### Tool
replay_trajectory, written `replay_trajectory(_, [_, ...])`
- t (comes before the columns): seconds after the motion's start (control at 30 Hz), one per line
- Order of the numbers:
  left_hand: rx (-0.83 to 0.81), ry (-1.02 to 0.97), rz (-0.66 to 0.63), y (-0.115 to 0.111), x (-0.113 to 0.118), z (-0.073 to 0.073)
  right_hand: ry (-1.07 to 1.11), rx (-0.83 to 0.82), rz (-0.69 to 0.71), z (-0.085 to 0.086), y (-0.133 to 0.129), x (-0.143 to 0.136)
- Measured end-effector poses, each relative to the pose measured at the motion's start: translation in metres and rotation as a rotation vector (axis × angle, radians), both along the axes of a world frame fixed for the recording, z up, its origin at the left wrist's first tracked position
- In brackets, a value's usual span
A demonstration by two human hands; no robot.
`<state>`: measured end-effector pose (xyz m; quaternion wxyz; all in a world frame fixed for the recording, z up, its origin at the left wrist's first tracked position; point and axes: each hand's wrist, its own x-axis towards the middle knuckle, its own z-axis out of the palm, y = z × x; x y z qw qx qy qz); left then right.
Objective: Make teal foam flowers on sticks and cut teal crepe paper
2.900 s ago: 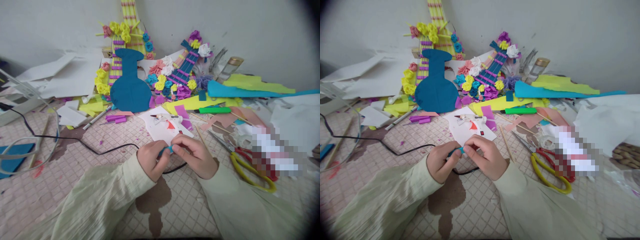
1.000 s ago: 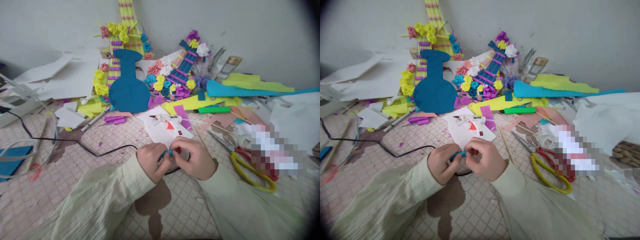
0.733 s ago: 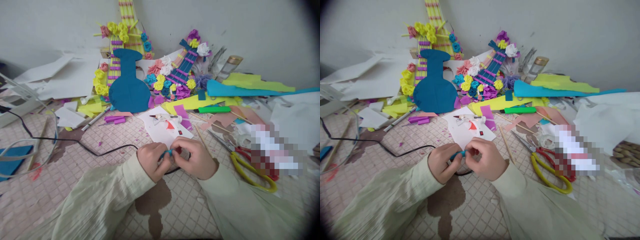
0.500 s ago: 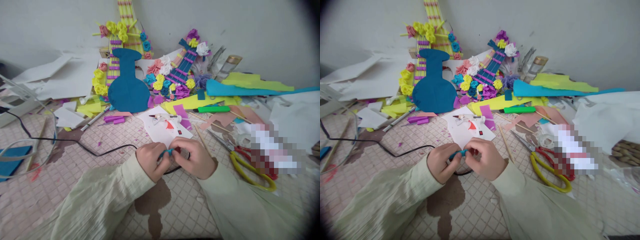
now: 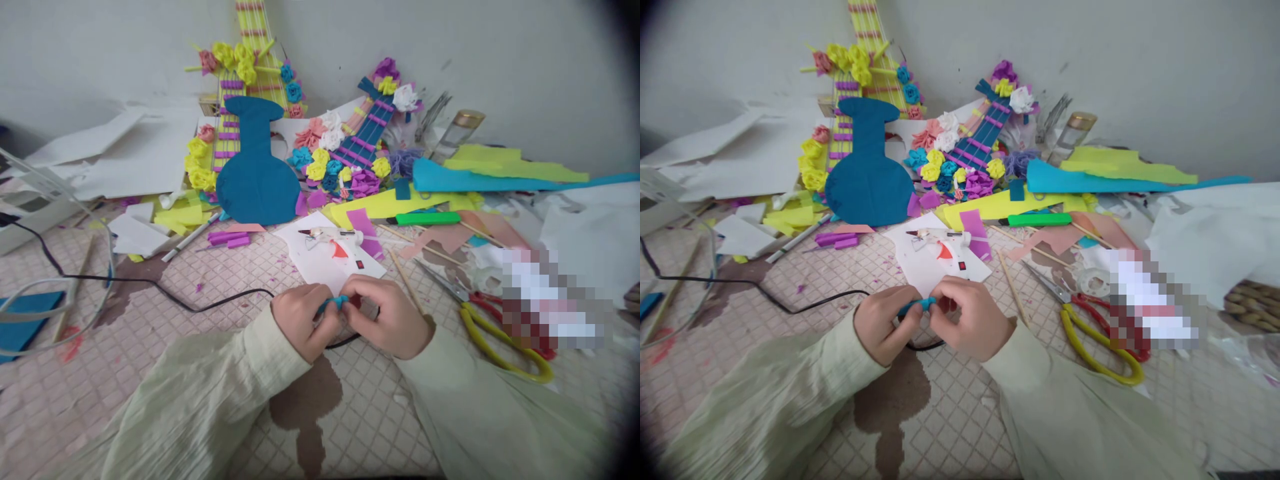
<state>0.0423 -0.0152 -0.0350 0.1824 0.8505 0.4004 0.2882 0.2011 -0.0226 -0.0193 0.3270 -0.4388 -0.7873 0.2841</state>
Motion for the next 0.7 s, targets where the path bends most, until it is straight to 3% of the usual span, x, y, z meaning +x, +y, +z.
replay_trajectory(0.27, [-0.021, 0.004, 0.005, -0.0005, 0.0000, -0.0003, -0.037, 0.015, -0.049, -0.0011, -0.0017, -0.0014])
replay_trajectory(0.7, [-0.045, -0.002, 0.019, -0.0006, 0.0001, 0.0000, -0.009, 0.001, -0.008, -0.0001, 0.0003, 0.0011])
